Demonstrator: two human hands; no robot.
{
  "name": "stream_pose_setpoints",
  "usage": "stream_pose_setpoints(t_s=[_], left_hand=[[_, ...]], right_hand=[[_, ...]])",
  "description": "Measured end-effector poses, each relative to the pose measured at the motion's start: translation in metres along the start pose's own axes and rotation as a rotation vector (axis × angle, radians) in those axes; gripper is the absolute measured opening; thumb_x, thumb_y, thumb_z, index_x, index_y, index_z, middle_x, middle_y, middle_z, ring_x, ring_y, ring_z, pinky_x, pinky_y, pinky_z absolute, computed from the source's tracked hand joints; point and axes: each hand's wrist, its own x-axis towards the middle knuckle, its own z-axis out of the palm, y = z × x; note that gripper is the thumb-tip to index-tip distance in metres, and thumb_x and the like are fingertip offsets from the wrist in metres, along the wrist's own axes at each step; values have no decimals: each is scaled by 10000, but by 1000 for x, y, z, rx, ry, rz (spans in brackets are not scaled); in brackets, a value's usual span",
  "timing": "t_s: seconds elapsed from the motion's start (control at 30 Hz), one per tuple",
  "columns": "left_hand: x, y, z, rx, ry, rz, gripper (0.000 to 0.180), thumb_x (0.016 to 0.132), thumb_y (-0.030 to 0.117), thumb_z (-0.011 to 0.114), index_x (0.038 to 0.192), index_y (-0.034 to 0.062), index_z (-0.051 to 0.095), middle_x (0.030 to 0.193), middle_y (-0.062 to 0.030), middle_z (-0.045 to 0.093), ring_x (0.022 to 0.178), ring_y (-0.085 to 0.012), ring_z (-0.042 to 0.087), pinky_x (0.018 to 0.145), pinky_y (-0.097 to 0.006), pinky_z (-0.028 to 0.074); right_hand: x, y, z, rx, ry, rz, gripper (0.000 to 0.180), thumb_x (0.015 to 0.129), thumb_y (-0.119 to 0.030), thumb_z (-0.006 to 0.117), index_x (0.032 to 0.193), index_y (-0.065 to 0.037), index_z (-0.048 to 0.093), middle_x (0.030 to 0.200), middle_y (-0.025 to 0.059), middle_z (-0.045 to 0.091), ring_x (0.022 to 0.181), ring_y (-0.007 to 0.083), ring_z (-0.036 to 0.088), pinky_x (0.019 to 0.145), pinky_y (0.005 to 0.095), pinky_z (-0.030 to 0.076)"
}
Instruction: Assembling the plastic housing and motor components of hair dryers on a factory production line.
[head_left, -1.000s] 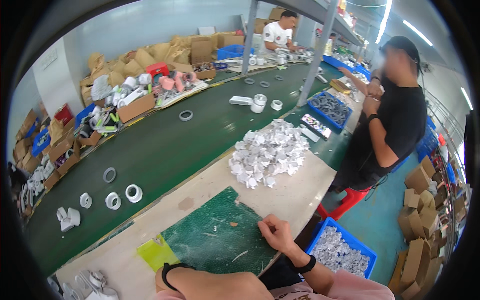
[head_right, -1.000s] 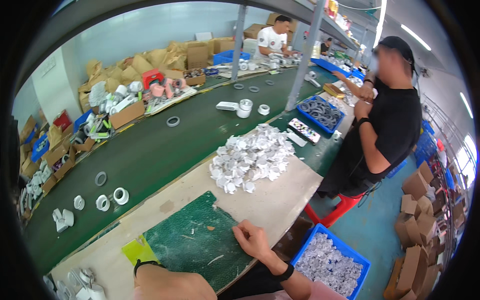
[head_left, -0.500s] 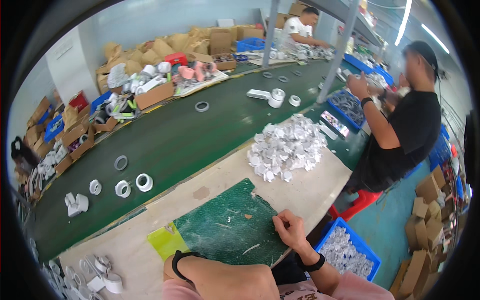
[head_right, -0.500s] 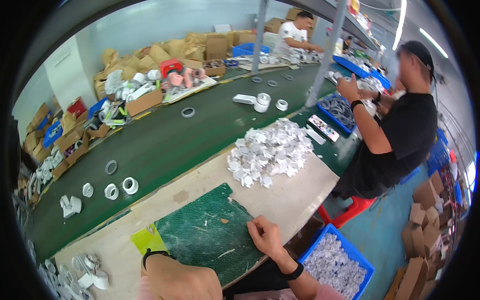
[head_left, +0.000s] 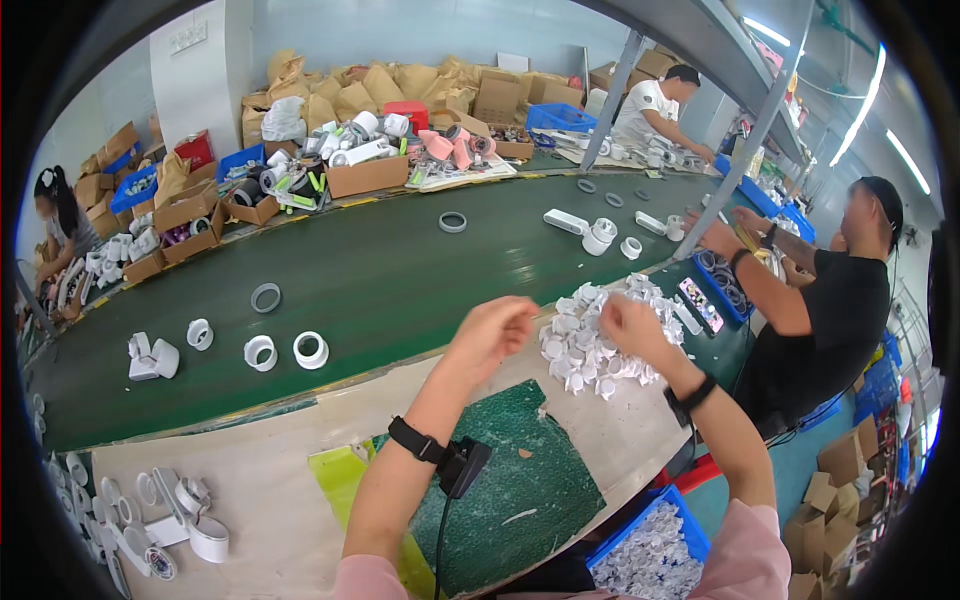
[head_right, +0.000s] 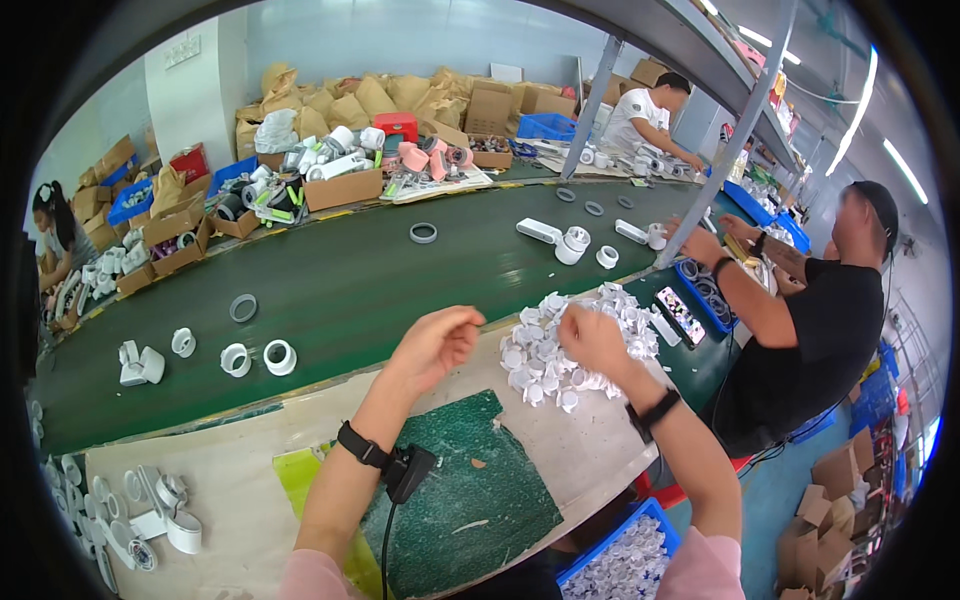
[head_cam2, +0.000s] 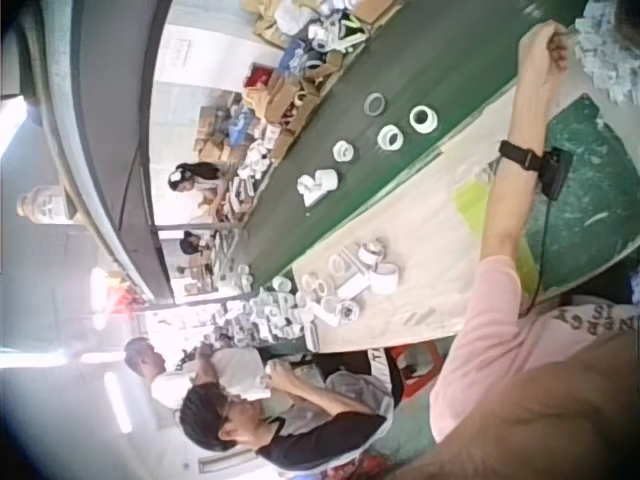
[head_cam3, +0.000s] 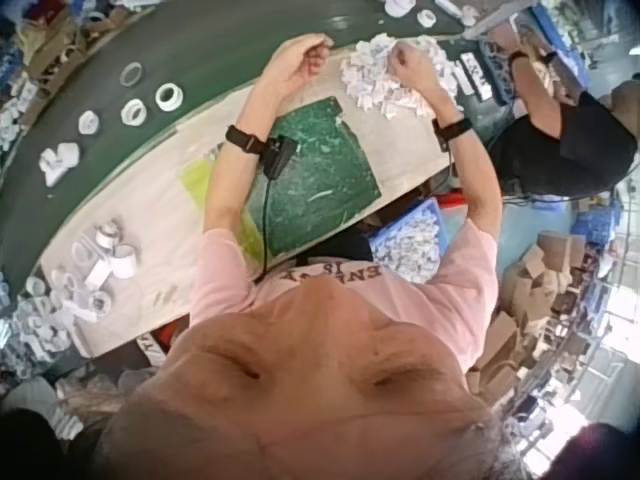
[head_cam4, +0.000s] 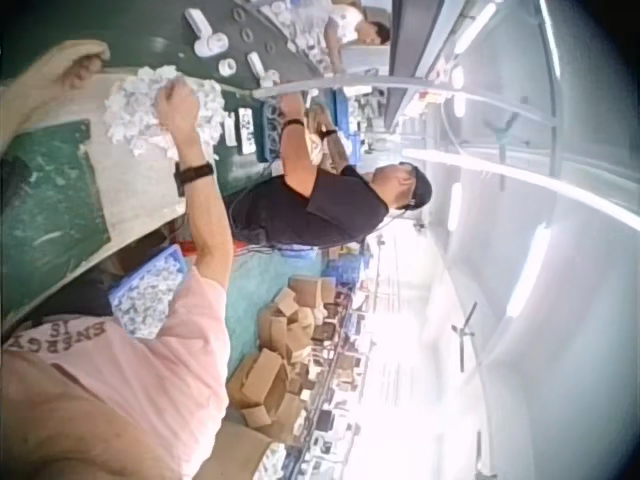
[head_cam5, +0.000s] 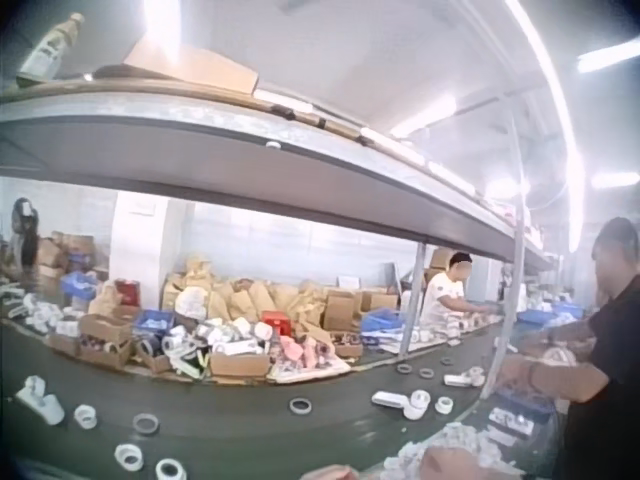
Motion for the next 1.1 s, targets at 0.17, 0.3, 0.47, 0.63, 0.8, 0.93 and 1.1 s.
stream_pose_setpoints(t_s=[0.17,0.3,0.47,0.63,0.8,0.93,1.1], left_hand=[[36,-43,-48,-365,257,-125,163,892,197,527,820,59,576,611,13,531,536,-89,491,486,-229,377],[30,-54,-54,-129,103,-82,196,907,189,524,834,17,583,588,7,520,516,-92,497,469,-243,384],[32,-49,-53,-48,117,-305,206,918,172,509,885,-21,571,558,-28,505,465,-124,458,422,-248,356],[24,-47,-48,0,149,-233,207,913,168,501,889,-25,572,581,-45,519,483,-125,460,437,-242,357],[25,-55,-43,111,128,-179,219,898,207,534,890,-5,584,621,-55,548,527,-120,493,464,-232,382],[12,-57,21,566,-139,-121,341,860,258,612,1092,19,536,738,-52,585,659,-114,546,548,-235,425],[-14,-72,64,619,-158,149,619,793,201,709,1290,37,379,1022,-51,564,899,-106,553,755,-251,461]], right_hand=[[90,129,38,-385,-47,248,300,736,-164,615,982,-24,515,982,236,594,883,388,600,746,453,503],[139,146,57,-419,32,371,595,680,-210,684,1179,-39,409,1316,217,389,1172,417,423,907,499,429],[169,166,77,-391,-50,350,845,658,-269,729,1369,-95,307,1353,181,381,1195,406,417,987,507,354],[165,163,67,-306,-173,402,671,655,-226,727,1255,-48,484,1156,247,546,1121,396,509,955,432,415],[142,107,25,401,-213,485,539,708,-239,723,1073,107,528,917,175,634,694,231,665,563,289,578],[93,7,-34,936,-462,544,484,850,-307,610,1149,61,515,1000,139,614,762,212,653,637,307,565],[21,-88,-79,1240,-658,478,492,902,-439,547,1131,-5,528,819,90,622,685,164,619,538,258,507]])
